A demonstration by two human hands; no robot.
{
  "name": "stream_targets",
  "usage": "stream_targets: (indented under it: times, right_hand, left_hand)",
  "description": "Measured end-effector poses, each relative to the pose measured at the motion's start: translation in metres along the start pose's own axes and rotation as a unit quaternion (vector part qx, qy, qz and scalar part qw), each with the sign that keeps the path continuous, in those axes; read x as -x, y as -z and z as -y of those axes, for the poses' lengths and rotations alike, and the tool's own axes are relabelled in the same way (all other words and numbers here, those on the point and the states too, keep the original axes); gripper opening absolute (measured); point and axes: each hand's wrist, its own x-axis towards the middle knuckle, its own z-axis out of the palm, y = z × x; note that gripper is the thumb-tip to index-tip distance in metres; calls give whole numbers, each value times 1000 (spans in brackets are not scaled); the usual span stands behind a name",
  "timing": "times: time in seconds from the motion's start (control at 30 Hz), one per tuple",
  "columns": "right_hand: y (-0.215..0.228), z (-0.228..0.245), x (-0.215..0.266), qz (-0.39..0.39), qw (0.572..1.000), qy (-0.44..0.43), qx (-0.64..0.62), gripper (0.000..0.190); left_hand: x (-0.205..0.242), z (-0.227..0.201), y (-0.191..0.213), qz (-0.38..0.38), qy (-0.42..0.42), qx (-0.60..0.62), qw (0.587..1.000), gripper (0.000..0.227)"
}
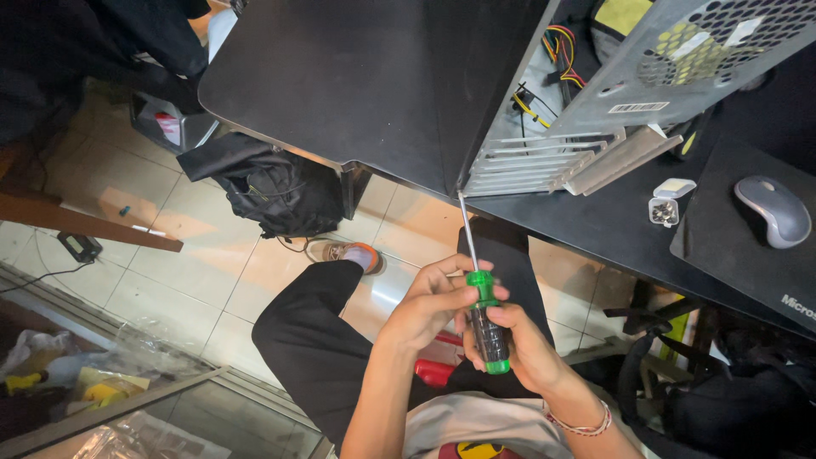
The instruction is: The person attaches the side panel to a computer case on a desk, aligning it and pressing it into place. They then use a screwdriver to fasten screws into the back of the case to secure the panel.
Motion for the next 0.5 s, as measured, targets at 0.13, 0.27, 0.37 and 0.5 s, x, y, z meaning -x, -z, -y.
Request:
stream_targets:
  times: [0.13, 0.27, 0.37, 0.5]
  right_hand:
    - [-9, 12, 2, 14, 999, -28, 34, 56]
    - [-9, 14, 2, 12, 998, -35, 52, 58]
    - [-9, 12, 0, 1, 999, -17, 35, 53]
    - [-5, 5, -3, 2, 1000, -11, -17, 49]
  left_hand:
    - [-7, 19, 6, -55, -3, 93, 994, 21]
    - [-6, 21, 7, -49, -14, 80, 995, 23]
    - [0, -1, -1, -19, -11, -6, 1000, 38]
    - [-1, 7, 6, -17, 1, 15, 1000, 40]
